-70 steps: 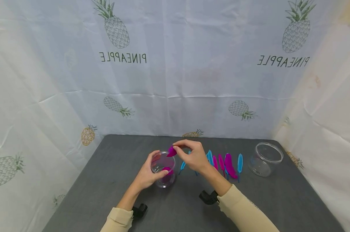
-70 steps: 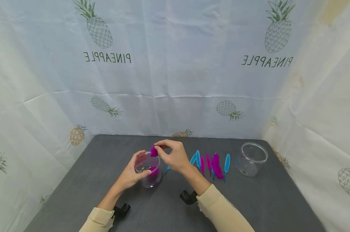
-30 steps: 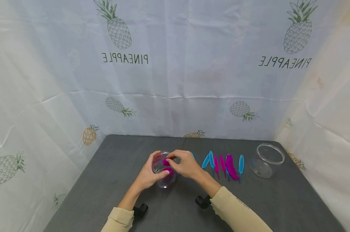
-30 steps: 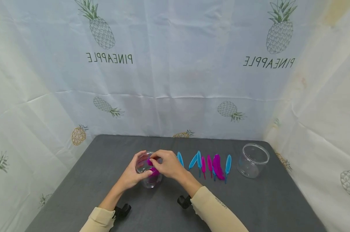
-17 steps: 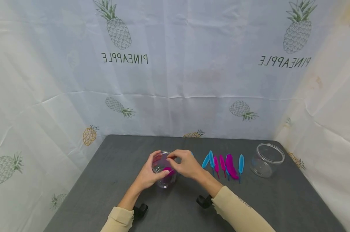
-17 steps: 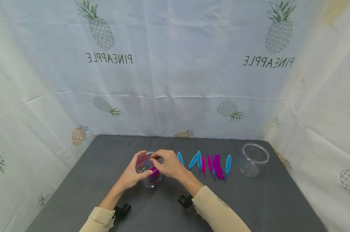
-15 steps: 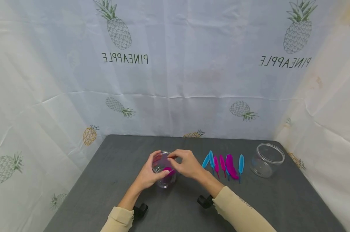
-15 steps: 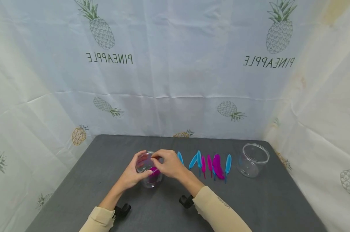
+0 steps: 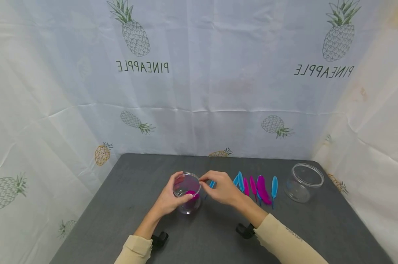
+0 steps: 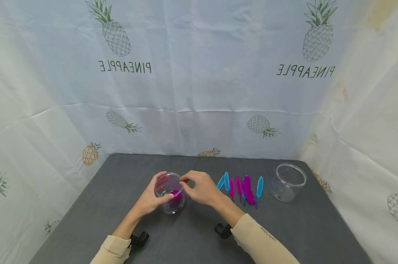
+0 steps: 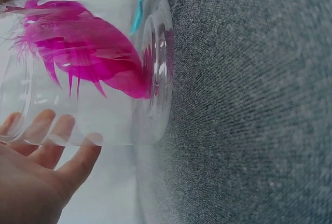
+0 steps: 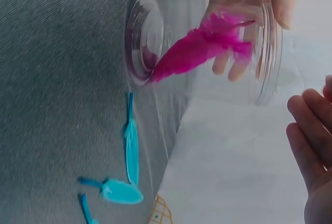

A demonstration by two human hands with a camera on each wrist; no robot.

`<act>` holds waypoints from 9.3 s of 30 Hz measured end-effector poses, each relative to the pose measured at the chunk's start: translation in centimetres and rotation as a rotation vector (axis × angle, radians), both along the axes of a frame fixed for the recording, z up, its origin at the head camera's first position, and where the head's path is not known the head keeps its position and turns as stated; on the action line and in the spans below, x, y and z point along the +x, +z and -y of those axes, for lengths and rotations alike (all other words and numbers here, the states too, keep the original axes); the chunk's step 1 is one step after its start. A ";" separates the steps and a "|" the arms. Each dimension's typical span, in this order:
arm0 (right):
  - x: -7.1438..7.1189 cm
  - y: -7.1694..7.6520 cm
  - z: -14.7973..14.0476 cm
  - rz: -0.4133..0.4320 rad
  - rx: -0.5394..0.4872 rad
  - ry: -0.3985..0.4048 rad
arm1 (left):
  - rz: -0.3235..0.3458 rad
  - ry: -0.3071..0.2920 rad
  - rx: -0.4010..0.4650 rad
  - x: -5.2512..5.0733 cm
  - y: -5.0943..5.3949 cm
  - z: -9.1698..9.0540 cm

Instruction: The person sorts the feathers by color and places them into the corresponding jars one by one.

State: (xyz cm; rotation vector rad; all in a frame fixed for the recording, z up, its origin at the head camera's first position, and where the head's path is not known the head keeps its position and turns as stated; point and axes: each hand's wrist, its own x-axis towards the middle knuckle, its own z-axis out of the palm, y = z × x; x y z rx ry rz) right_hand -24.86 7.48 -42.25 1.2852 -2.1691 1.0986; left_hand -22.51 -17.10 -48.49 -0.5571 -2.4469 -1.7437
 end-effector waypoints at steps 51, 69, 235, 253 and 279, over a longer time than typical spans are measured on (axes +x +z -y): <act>-1.4 -4.9 -13.1 0.184 0.317 -0.339 | 0.015 0.009 0.009 0.2 0.2 -0.1; -2.5 -6.6 -15.9 0.285 0.422 -0.361 | 0.002 0.023 -0.021 0.1 0.0 -0.1; -1.8 3.7 1.7 0.054 -0.208 -0.008 | 0.027 -0.001 0.006 0.2 0.3 -0.2; -2.5 -0.2 2.7 0.147 -0.129 0.013 | 0.021 -0.008 0.001 0.2 0.2 0.0; -2.1 -1.9 3.8 -0.008 0.000 -0.035 | 0.014 0.002 -0.017 0.3 0.2 -0.2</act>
